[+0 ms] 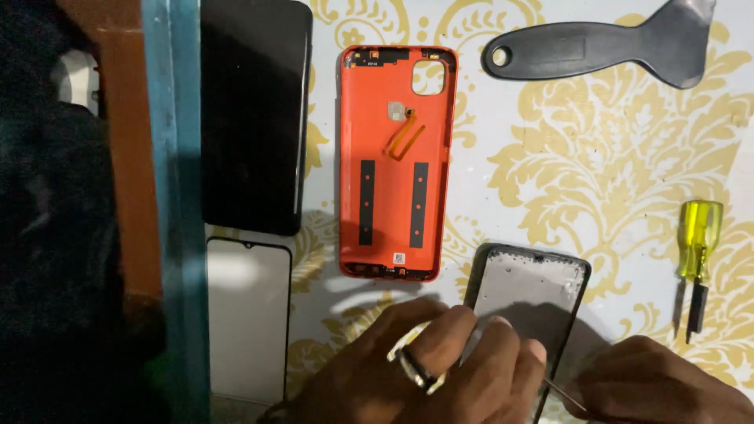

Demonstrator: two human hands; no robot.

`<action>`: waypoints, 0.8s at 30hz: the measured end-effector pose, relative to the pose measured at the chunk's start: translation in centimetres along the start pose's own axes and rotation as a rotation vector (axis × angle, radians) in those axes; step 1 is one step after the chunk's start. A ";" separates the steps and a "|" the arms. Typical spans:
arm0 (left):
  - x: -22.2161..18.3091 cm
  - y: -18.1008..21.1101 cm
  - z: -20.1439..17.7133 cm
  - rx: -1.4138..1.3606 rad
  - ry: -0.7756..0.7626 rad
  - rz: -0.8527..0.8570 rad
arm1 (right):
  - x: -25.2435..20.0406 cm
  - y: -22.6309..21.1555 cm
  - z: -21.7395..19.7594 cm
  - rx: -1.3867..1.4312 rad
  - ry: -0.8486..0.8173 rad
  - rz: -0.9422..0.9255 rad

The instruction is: Cleaning the edges of a disassembled smartphone frame using a toothbrush and a scraping tool to remove adhesive.

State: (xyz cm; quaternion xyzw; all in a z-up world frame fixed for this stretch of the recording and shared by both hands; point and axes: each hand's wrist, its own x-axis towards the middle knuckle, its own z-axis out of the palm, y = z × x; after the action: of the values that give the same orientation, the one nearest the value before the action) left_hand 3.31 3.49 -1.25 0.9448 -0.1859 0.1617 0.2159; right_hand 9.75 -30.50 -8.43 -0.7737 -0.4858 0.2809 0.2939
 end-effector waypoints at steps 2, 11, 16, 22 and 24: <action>0.1 -0.3 -0.7 -0.031 -0.021 0.056 | 2.1 -2.5 -0.4 0.048 0.142 0.011; 1.3 -0.6 -2.9 -0.632 0.041 0.049 | 3.1 -4.5 -3.8 0.108 0.252 -0.234; 2.1 -2.0 -7.2 -0.631 0.168 -0.406 | -0.2 -5.9 -3.0 0.052 0.481 -0.014; 0.7 -2.9 -10.1 -0.070 0.302 -0.392 | 1.1 -7.3 -3.9 -0.128 0.457 -0.177; -0.5 -3.7 -11.5 0.210 0.293 -0.336 | 0.8 -6.0 -4.0 -0.105 0.445 -0.427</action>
State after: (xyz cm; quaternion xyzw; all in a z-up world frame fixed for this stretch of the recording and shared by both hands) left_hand 1.85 12.10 7.06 0.9462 0.0251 0.2773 0.1650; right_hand 9.42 -28.35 -1.57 -0.7108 -0.5748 0.0110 0.4053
